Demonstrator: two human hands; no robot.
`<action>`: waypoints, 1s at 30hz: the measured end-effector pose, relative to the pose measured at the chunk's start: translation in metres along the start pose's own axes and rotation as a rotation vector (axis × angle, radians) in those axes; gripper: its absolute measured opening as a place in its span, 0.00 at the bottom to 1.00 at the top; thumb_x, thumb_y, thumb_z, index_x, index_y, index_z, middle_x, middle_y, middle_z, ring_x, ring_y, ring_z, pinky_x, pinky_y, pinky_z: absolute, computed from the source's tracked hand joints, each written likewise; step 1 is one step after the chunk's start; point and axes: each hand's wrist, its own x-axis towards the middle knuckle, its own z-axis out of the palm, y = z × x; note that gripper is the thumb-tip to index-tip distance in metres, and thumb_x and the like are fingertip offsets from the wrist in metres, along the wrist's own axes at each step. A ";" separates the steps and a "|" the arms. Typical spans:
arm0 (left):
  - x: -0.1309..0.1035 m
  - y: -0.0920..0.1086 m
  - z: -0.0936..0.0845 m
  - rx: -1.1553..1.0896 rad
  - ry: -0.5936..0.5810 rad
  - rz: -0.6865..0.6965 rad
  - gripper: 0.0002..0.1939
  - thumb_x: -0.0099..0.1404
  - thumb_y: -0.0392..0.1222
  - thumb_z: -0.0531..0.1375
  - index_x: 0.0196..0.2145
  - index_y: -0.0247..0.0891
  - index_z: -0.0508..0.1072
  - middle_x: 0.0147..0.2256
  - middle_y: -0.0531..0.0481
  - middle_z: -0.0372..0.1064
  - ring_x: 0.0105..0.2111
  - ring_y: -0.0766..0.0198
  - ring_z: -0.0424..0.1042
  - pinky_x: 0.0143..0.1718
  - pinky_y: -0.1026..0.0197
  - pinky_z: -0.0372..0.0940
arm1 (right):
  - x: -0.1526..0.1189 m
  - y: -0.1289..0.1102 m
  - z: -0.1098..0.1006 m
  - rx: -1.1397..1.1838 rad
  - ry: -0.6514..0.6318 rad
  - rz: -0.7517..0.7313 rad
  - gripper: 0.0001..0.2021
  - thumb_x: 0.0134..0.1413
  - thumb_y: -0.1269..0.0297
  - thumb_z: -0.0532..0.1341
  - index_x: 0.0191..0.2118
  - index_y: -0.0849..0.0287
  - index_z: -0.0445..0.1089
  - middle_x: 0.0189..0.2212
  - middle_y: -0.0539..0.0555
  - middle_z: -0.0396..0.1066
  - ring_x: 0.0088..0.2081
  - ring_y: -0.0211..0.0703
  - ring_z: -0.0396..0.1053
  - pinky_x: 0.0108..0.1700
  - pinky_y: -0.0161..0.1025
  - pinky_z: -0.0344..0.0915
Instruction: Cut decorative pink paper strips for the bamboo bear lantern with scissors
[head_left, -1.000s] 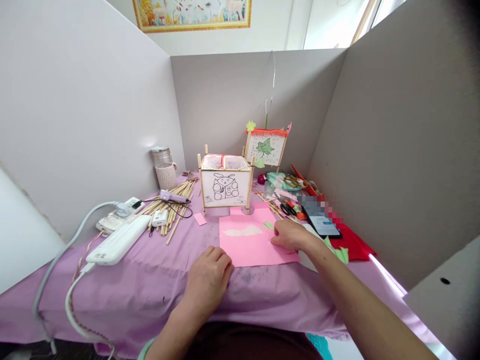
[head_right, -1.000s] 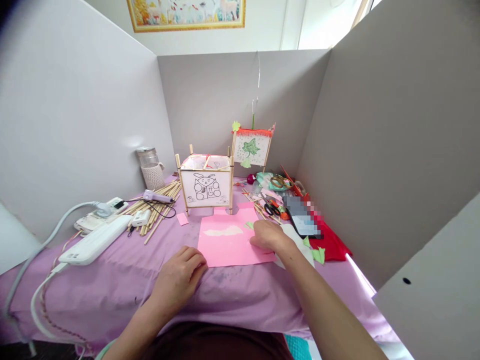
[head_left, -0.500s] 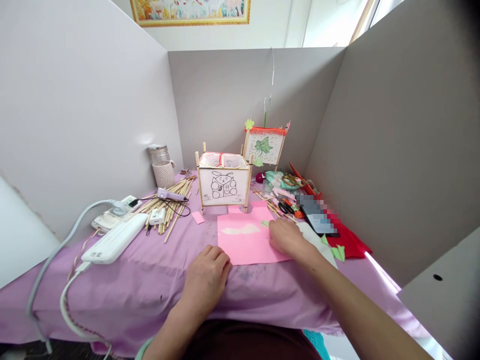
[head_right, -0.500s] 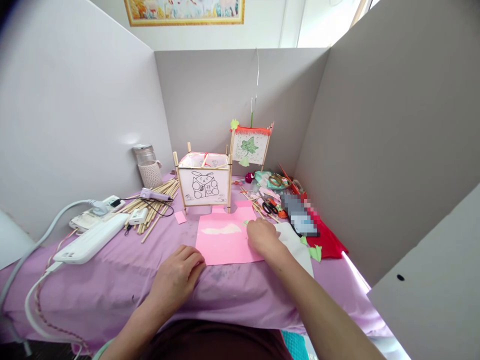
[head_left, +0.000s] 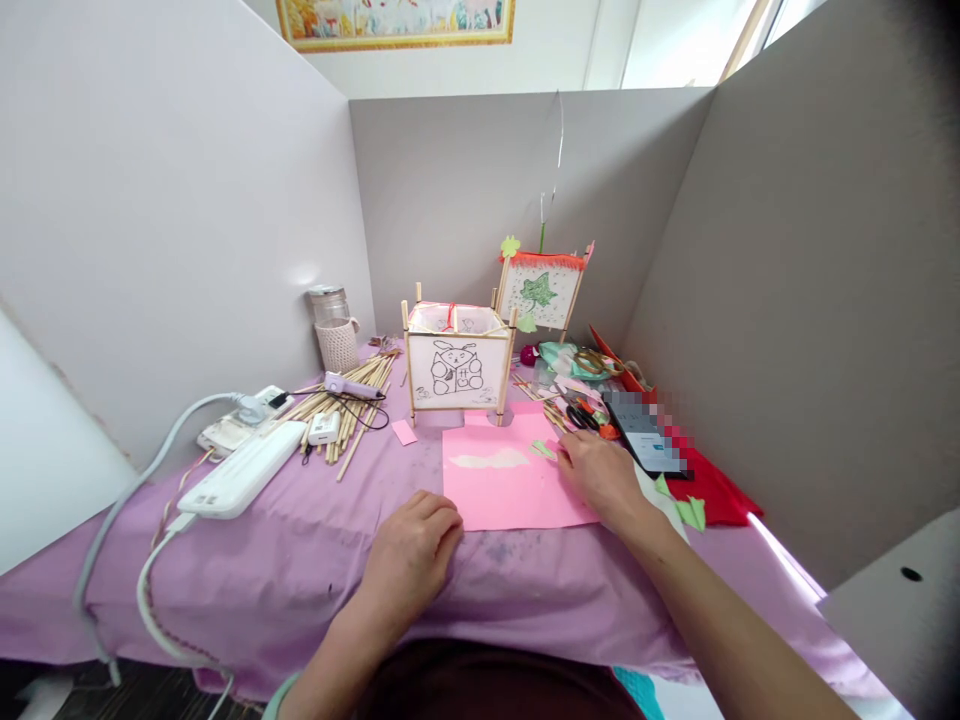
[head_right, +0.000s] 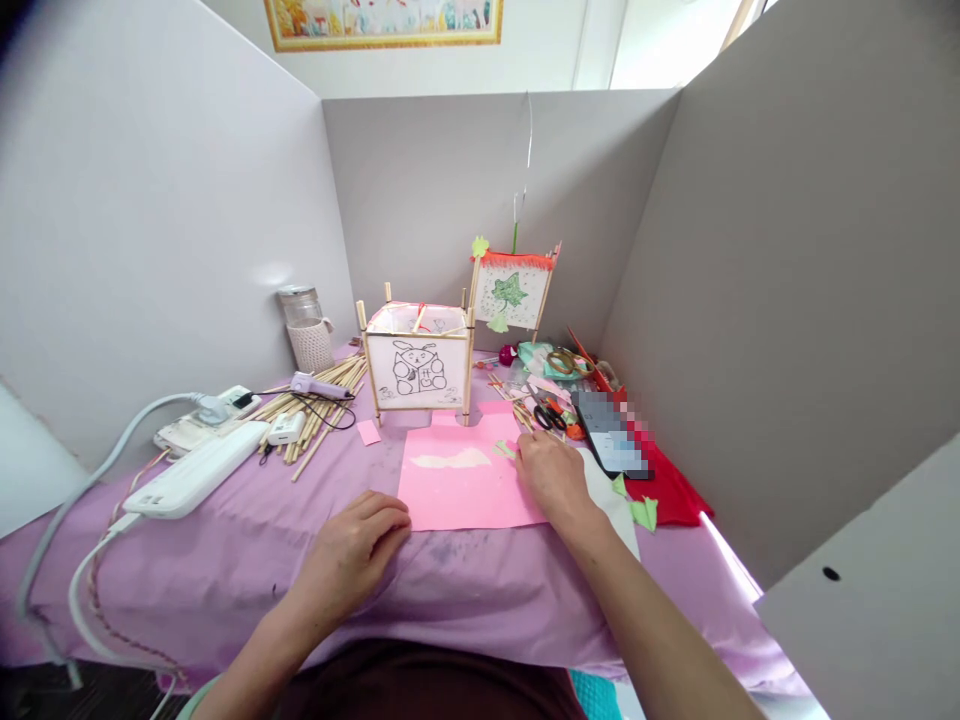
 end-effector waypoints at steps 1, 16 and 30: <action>-0.001 -0.002 -0.002 -0.020 0.003 -0.010 0.07 0.64 0.34 0.53 0.33 0.38 0.71 0.36 0.48 0.68 0.38 0.60 0.65 0.39 0.58 0.62 | -0.003 -0.004 -0.001 0.063 0.055 -0.059 0.11 0.59 0.65 0.52 0.36 0.60 0.71 0.36 0.56 0.71 0.38 0.43 0.68 0.35 0.34 0.57; -0.003 -0.015 -0.014 -0.079 -0.046 -0.097 0.07 0.59 0.36 0.59 0.38 0.38 0.70 0.37 0.48 0.68 0.40 0.58 0.64 0.43 0.56 0.61 | -0.032 -0.084 0.008 0.227 0.178 -0.756 0.08 0.61 0.68 0.53 0.34 0.58 0.69 0.30 0.52 0.65 0.34 0.39 0.57 0.34 0.36 0.51; -0.001 -0.018 -0.014 -0.114 -0.029 -0.026 0.07 0.61 0.32 0.57 0.33 0.39 0.74 0.36 0.50 0.71 0.39 0.61 0.65 0.43 0.57 0.61 | -0.036 -0.088 0.009 0.282 0.209 -0.697 0.09 0.59 0.63 0.55 0.31 0.57 0.69 0.30 0.51 0.64 0.33 0.38 0.57 0.34 0.35 0.50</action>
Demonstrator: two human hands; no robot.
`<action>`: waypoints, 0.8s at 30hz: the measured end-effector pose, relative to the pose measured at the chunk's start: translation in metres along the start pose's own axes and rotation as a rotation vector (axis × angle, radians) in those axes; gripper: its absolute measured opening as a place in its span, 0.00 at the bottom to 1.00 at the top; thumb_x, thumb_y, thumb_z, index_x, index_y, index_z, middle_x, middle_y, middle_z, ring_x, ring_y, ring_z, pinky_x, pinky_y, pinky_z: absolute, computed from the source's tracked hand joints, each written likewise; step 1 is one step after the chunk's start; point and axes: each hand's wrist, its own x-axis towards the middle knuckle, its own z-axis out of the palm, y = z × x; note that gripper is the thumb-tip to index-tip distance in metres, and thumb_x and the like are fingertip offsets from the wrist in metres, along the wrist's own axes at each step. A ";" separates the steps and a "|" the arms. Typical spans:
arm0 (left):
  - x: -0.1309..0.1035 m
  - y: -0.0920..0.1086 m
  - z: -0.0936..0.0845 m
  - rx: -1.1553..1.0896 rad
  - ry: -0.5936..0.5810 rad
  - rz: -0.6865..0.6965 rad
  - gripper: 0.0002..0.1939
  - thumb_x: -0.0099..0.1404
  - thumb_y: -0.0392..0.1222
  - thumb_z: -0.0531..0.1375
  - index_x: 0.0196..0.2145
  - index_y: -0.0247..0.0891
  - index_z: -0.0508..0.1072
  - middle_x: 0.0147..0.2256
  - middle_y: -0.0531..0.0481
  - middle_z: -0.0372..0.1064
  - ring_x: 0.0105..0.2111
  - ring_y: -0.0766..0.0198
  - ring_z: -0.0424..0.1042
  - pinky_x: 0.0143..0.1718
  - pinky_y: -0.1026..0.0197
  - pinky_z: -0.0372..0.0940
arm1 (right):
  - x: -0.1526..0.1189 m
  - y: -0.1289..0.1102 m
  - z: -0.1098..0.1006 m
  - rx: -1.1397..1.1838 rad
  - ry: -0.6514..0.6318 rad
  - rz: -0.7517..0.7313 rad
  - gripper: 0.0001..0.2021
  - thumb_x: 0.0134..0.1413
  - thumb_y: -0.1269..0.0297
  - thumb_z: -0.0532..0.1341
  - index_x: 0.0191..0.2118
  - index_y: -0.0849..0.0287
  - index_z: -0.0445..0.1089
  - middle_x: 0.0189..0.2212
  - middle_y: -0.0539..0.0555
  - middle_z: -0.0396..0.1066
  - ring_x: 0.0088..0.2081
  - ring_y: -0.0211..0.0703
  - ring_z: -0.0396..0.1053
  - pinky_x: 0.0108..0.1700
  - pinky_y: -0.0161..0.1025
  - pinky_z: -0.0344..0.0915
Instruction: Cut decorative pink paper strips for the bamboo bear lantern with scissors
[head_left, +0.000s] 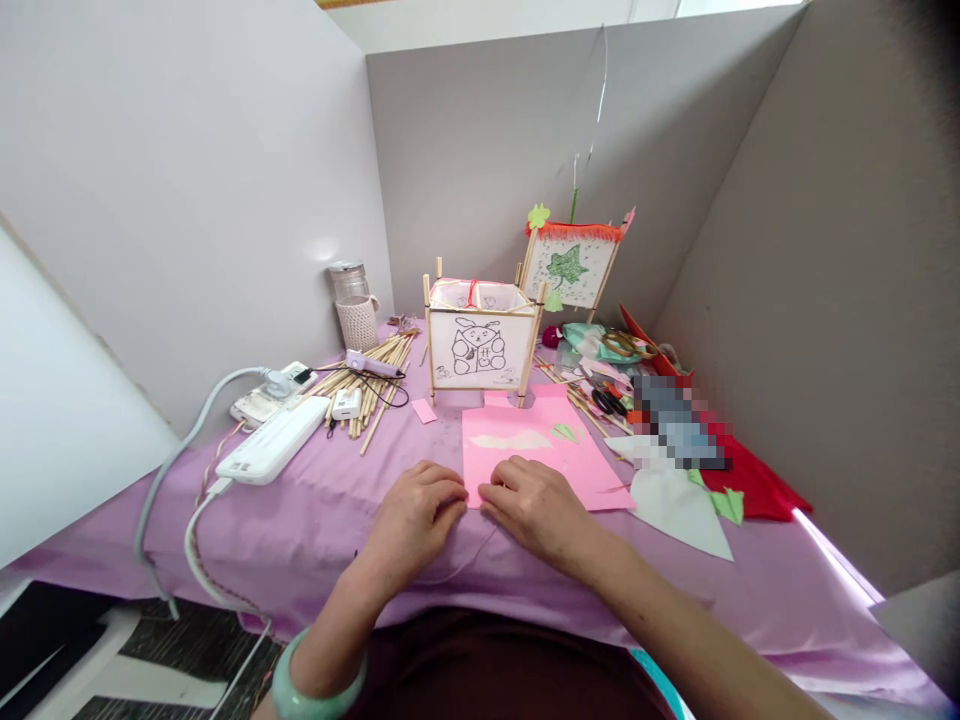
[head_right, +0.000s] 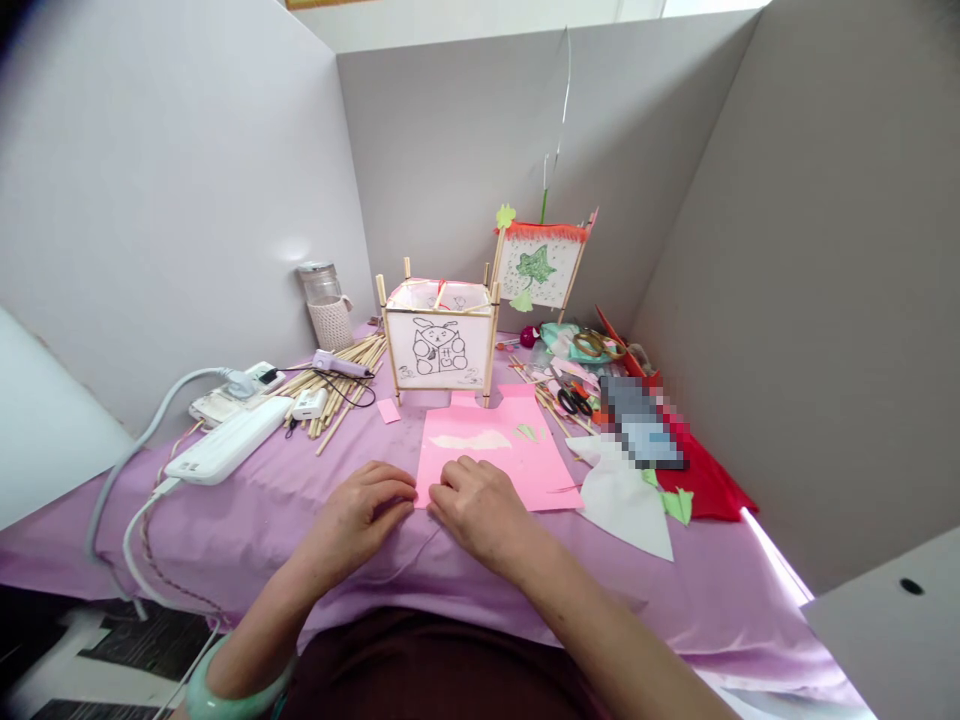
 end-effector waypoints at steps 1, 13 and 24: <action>0.000 0.000 0.000 0.004 0.002 0.002 0.07 0.61 0.32 0.57 0.33 0.39 0.74 0.36 0.50 0.71 0.39 0.61 0.66 0.43 0.57 0.61 | 0.000 0.000 0.000 -0.002 0.003 0.007 0.09 0.59 0.63 0.55 0.31 0.57 0.69 0.29 0.51 0.64 0.32 0.38 0.57 0.34 0.35 0.50; 0.002 -0.002 0.002 0.090 0.019 0.044 0.08 0.62 0.33 0.56 0.33 0.39 0.76 0.35 0.51 0.72 0.38 0.61 0.66 0.42 0.57 0.63 | -0.001 -0.005 -0.002 0.033 0.002 0.071 0.09 0.59 0.62 0.55 0.32 0.57 0.70 0.30 0.51 0.64 0.33 0.38 0.58 0.34 0.35 0.51; 0.003 0.016 0.016 0.144 0.003 0.089 0.10 0.64 0.34 0.53 0.32 0.38 0.75 0.33 0.47 0.70 0.35 0.62 0.67 0.38 0.59 0.64 | -0.009 -0.005 -0.003 0.100 0.010 0.153 0.07 0.59 0.64 0.56 0.35 0.57 0.70 0.31 0.52 0.65 0.36 0.38 0.60 0.36 0.34 0.55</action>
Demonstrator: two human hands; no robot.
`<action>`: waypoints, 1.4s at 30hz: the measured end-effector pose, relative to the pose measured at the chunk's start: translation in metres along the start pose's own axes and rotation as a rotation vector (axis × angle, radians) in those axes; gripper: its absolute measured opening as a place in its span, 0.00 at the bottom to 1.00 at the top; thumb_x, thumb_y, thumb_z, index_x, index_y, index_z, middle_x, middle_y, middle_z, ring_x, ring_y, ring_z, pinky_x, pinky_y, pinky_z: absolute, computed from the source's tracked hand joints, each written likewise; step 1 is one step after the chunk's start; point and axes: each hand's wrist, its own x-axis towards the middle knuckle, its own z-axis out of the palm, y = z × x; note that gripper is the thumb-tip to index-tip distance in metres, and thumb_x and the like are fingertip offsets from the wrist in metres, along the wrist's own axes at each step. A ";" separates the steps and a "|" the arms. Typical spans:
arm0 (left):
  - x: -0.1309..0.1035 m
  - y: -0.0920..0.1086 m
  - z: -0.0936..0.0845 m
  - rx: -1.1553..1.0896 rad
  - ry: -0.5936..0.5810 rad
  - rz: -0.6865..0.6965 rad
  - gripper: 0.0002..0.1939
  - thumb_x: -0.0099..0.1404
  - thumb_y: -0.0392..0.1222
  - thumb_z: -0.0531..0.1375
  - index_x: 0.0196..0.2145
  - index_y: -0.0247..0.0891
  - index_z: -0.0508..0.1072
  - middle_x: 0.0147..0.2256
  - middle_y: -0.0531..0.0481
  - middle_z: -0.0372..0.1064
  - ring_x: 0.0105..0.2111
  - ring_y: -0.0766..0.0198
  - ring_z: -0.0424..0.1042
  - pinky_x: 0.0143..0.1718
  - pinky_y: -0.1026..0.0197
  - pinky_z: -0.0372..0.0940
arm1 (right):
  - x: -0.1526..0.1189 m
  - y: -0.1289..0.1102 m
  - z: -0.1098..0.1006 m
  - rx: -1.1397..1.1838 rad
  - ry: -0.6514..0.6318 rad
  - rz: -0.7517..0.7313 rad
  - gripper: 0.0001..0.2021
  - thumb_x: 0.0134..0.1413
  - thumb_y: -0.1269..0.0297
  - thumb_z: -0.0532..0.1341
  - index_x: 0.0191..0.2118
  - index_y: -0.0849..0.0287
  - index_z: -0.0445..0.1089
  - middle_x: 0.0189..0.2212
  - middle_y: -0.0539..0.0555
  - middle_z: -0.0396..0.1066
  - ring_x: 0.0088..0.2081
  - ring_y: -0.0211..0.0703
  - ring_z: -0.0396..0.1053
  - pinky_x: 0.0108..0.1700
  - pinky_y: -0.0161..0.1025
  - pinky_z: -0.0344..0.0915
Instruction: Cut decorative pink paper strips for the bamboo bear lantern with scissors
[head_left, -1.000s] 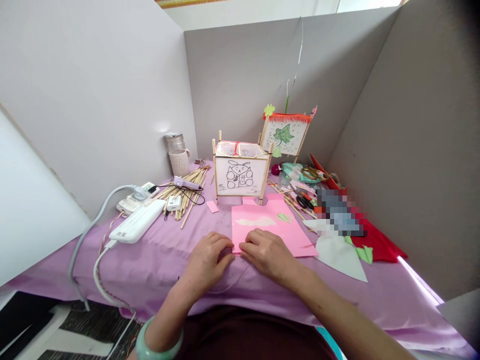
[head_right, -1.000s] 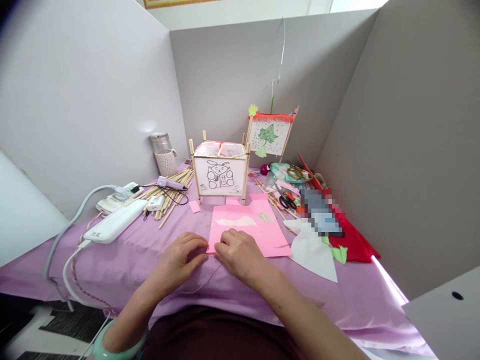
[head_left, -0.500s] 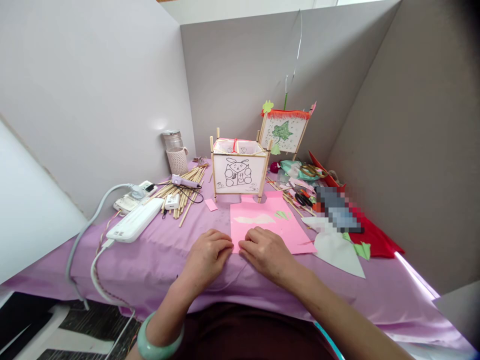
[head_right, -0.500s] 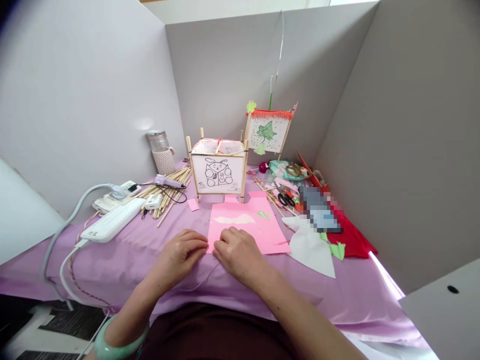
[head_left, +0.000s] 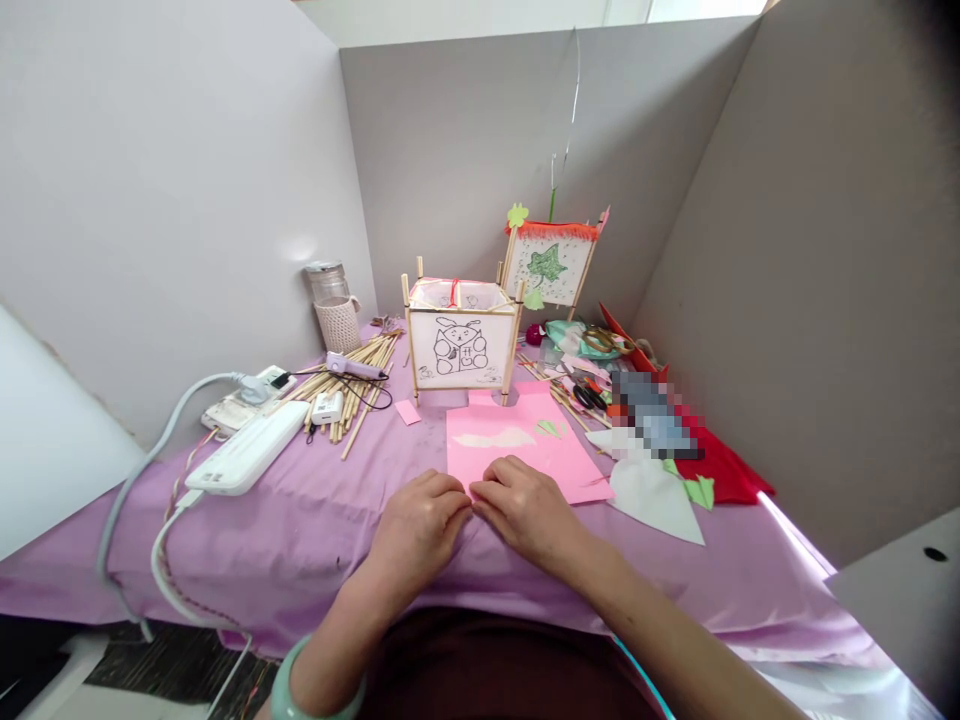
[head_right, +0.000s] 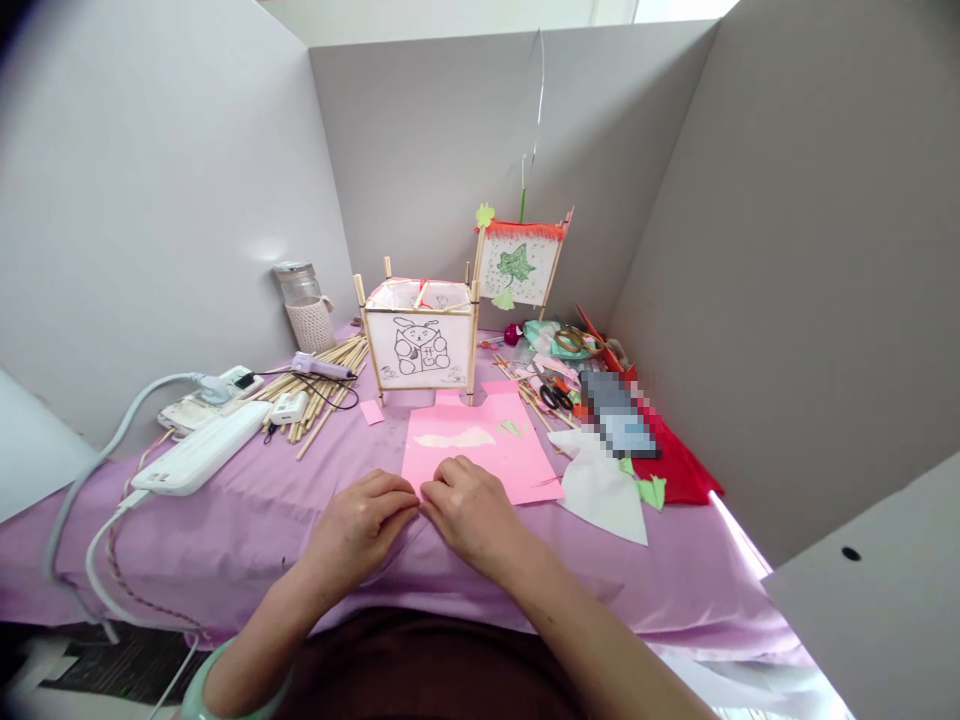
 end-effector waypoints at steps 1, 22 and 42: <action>0.001 0.000 0.000 0.016 -0.020 -0.001 0.10 0.64 0.34 0.53 0.31 0.38 0.75 0.33 0.48 0.70 0.35 0.61 0.67 0.38 0.59 0.64 | -0.005 0.004 -0.003 0.000 -0.001 0.010 0.06 0.59 0.64 0.56 0.36 0.58 0.70 0.32 0.52 0.65 0.36 0.38 0.60 0.36 0.34 0.56; 0.007 0.004 -0.003 0.144 -0.048 0.066 0.11 0.64 0.33 0.51 0.32 0.38 0.73 0.31 0.47 0.69 0.34 0.62 0.66 0.36 0.60 0.63 | -0.036 0.036 -0.032 -0.196 -0.065 -0.070 0.07 0.58 0.69 0.55 0.40 0.57 0.69 0.34 0.54 0.69 0.38 0.42 0.63 0.40 0.38 0.57; 0.014 0.008 0.002 0.338 -0.083 0.163 0.10 0.65 0.34 0.51 0.28 0.37 0.69 0.27 0.47 0.66 0.31 0.60 0.62 0.32 0.58 0.61 | -0.012 0.022 -0.017 -0.236 -0.022 -0.077 0.04 0.57 0.68 0.56 0.33 0.59 0.67 0.30 0.53 0.67 0.34 0.41 0.60 0.34 0.38 0.51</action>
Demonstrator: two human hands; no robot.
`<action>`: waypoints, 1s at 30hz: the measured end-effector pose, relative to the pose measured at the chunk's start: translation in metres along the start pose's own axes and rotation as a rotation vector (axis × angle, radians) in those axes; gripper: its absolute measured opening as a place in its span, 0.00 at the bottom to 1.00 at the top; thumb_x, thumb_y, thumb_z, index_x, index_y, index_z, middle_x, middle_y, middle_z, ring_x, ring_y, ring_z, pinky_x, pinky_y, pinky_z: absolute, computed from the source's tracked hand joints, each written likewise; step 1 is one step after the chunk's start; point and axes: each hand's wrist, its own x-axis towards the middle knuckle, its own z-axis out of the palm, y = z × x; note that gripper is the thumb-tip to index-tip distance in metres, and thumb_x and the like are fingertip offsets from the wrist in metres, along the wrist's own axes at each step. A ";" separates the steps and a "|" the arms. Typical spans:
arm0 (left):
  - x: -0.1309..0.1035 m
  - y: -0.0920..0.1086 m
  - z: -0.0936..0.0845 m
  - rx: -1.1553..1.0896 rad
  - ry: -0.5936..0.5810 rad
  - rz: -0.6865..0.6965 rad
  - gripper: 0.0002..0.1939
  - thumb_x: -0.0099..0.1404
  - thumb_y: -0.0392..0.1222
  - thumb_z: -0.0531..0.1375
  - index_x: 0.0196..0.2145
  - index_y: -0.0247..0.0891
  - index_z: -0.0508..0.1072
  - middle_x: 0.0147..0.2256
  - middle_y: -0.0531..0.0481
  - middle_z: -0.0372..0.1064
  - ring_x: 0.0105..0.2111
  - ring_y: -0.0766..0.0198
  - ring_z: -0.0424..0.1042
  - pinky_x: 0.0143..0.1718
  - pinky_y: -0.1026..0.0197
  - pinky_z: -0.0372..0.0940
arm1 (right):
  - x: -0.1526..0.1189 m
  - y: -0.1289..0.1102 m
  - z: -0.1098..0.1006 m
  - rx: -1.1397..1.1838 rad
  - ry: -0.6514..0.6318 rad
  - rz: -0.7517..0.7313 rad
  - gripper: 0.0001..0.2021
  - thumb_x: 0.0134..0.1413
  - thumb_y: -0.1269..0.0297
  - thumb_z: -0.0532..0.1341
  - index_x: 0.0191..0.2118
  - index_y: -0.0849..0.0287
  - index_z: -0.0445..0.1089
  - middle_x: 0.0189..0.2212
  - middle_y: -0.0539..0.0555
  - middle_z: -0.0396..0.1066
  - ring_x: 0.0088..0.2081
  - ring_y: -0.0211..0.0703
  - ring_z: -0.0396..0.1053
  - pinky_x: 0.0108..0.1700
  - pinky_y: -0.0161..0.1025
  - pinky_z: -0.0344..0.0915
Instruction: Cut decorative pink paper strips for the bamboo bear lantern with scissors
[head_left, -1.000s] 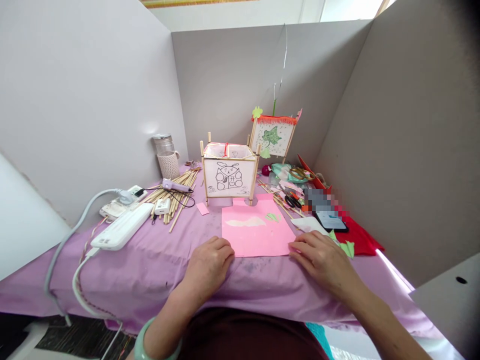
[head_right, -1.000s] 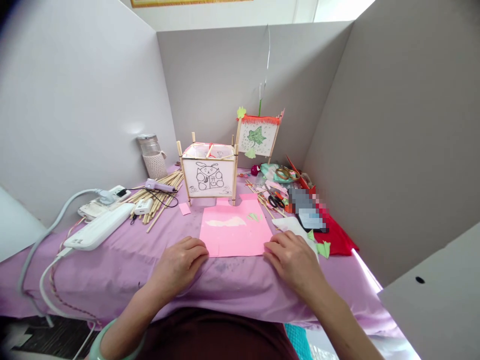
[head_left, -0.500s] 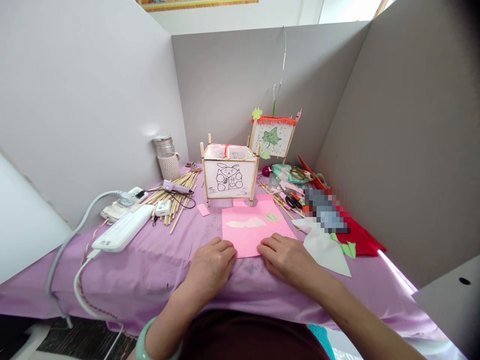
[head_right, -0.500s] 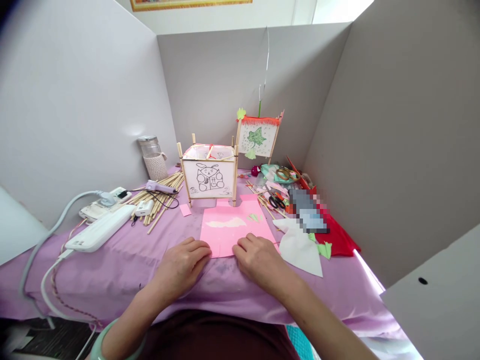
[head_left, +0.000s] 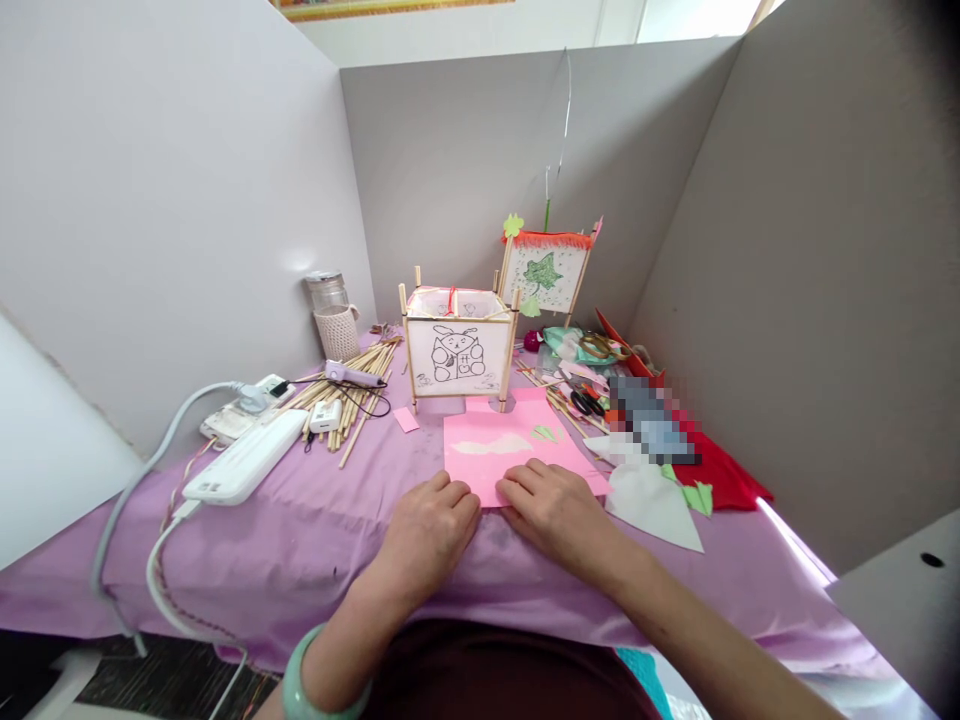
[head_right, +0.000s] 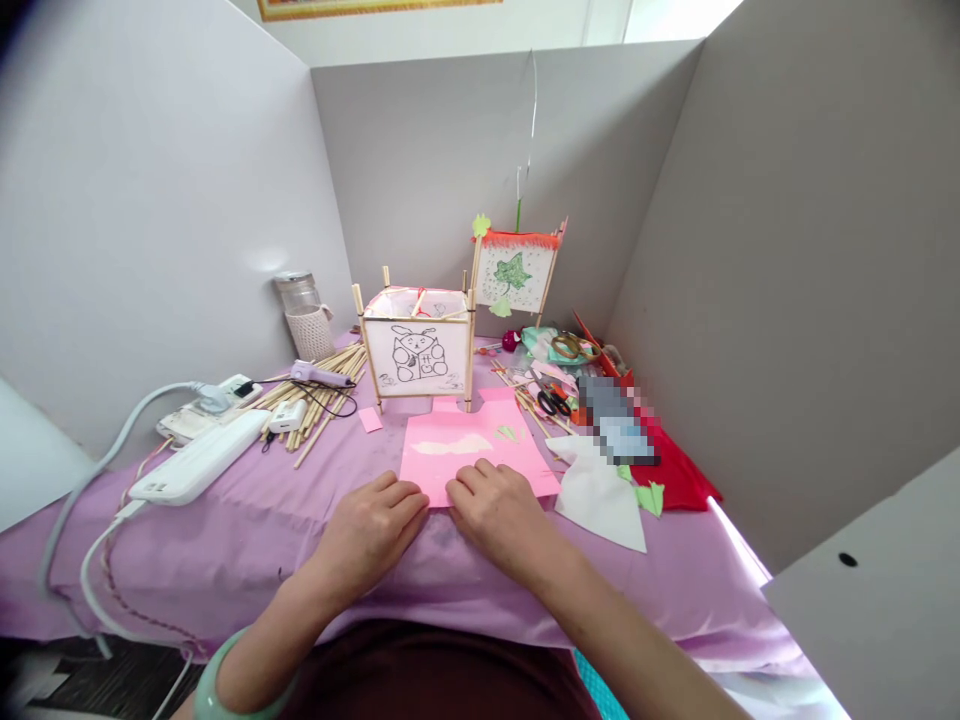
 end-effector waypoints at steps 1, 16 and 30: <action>0.000 -0.001 0.000 -0.005 0.000 0.007 0.10 0.65 0.34 0.51 0.28 0.37 0.69 0.27 0.47 0.66 0.31 0.59 0.62 0.32 0.58 0.61 | 0.004 -0.002 0.001 0.005 -0.007 -0.005 0.03 0.57 0.68 0.56 0.33 0.59 0.67 0.31 0.53 0.67 0.34 0.41 0.60 0.33 0.38 0.51; -0.002 -0.012 -0.002 -0.121 -0.037 -0.163 0.10 0.65 0.35 0.52 0.32 0.37 0.73 0.32 0.47 0.66 0.35 0.59 0.64 0.37 0.57 0.60 | 0.014 -0.010 0.012 0.065 -0.019 0.010 0.06 0.56 0.71 0.56 0.31 0.59 0.69 0.31 0.52 0.67 0.34 0.40 0.59 0.34 0.36 0.52; 0.018 -0.027 -0.012 -0.213 -0.292 -0.317 0.09 0.62 0.39 0.52 0.28 0.36 0.71 0.29 0.47 0.72 0.31 0.58 0.69 0.30 0.61 0.55 | 0.045 0.008 -0.014 0.460 -0.468 0.209 0.09 0.54 0.66 0.54 0.28 0.60 0.69 0.27 0.51 0.69 0.30 0.36 0.63 0.28 0.31 0.50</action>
